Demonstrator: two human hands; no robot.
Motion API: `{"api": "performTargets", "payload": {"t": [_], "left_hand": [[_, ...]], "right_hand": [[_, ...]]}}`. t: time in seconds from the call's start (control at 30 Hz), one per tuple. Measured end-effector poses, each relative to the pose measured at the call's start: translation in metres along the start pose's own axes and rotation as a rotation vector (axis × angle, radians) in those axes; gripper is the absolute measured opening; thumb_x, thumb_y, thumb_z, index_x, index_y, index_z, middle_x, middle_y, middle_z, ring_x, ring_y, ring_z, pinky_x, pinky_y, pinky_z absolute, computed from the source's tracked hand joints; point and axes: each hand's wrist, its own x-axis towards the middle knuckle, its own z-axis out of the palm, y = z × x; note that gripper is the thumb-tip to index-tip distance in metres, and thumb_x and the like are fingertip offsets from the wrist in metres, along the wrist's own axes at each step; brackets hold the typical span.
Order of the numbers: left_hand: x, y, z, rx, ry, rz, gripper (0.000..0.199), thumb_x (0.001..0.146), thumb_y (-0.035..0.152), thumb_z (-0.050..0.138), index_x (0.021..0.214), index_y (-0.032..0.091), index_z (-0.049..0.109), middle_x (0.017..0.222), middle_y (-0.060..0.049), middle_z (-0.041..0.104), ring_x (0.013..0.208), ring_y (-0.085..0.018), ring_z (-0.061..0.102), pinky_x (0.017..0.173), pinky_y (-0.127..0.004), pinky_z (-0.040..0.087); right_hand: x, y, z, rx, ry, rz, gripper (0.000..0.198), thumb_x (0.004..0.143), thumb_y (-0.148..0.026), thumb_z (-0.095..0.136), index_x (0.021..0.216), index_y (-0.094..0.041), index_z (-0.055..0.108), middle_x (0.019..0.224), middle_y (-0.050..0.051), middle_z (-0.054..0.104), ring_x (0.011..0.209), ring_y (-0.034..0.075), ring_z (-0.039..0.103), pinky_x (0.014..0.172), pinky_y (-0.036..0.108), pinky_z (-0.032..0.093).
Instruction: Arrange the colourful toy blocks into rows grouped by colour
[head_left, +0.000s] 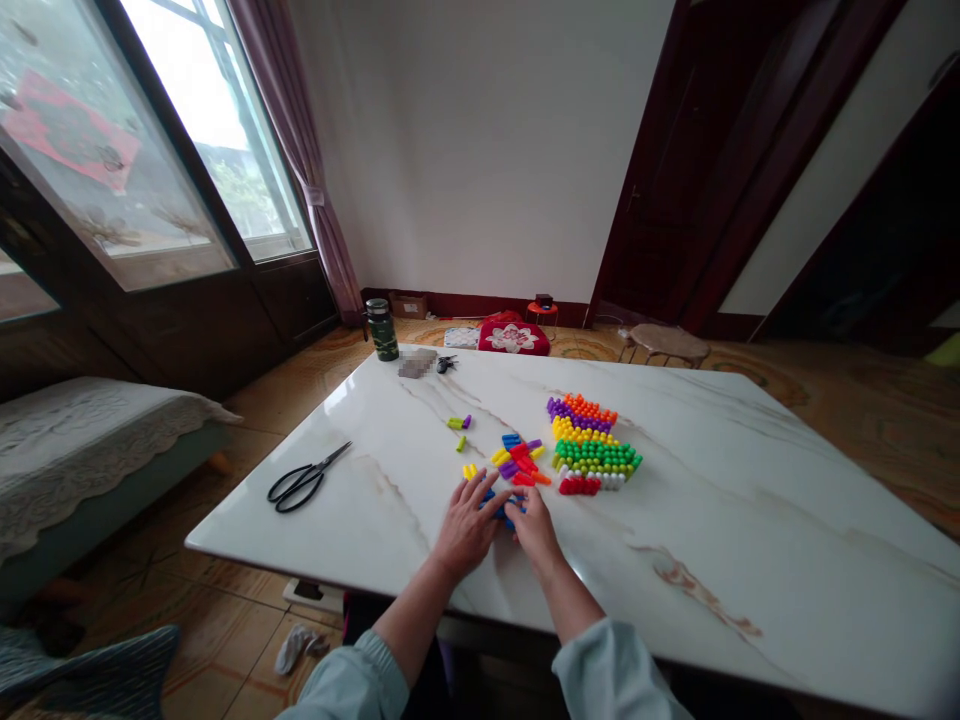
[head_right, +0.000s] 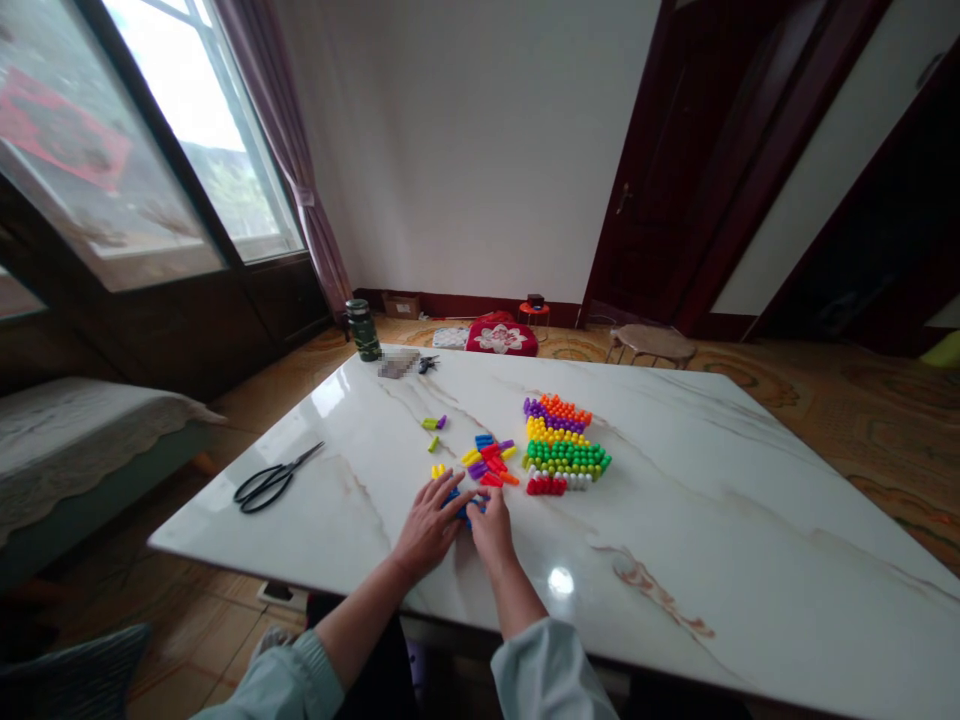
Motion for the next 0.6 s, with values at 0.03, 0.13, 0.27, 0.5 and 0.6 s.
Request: {"api": "performTargets", "payload": {"t": [0.03,0.13,0.27,0.5,0.6], "left_hand": [[0.001,-0.001,0.002,0.002,-0.004,-0.002,0.058,0.085,0.014,0.056,0.14,0.033,0.048,0.153,-0.004,0.04,0.145,-0.027,0.029,0.114,-0.05,0.032],[0.001,-0.005,0.006,0.014,-0.002,-0.024,0.049,0.086,0.013,0.055,0.133,0.029,0.055,0.15,-0.004,0.045,0.143,-0.028,0.031,0.112,-0.05,0.035],[0.001,-0.007,0.011,0.023,0.006,-0.024,0.043,0.087,0.013,0.055,0.127,0.029,0.059,0.145,-0.003,0.052,0.142,-0.026,0.034,0.112,-0.05,0.036],[0.003,-0.008,0.02,0.073,0.08,-0.132,0.033,0.089,0.021,0.056,0.121,0.028,0.062,0.149,-0.003,0.047,0.141,-0.029,0.036,0.107,-0.049,0.044],[0.004,-0.008,0.021,0.088,0.065,-0.135,0.043,0.091,0.022,0.054,0.133,0.029,0.055,0.152,-0.004,0.043,0.142,-0.031,0.035,0.106,-0.049,0.044]], "right_hand": [[-0.001,-0.002,-0.001,0.046,0.002,0.024,0.033,0.069,-0.035,0.06,0.098,-0.021,0.056,0.086,0.007,0.069,0.066,0.02,0.067,0.042,0.025,0.047],[-0.008,-0.007,-0.003,0.289,0.004,0.157,0.044,0.061,-0.041,0.074,0.096,-0.018,0.058,0.081,0.005,0.069,0.065,0.021,0.068,0.048,0.029,0.053],[-0.016,-0.011,-0.006,0.484,0.0,0.284,0.053,0.049,-0.042,0.085,0.086,-0.015,0.06,0.072,0.005,0.069,0.064,0.021,0.069,0.058,0.03,0.057],[-0.014,-0.002,-0.067,-0.162,0.22,-0.046,0.04,0.076,-0.053,0.063,0.099,-0.02,0.062,0.07,0.004,0.07,0.058,0.022,0.068,0.055,0.031,0.05],[-0.009,0.005,-0.107,-0.682,0.302,-0.232,0.024,0.081,-0.043,0.059,0.095,-0.024,0.065,0.078,0.007,0.072,0.07,0.025,0.069,0.062,0.033,0.048]]}}
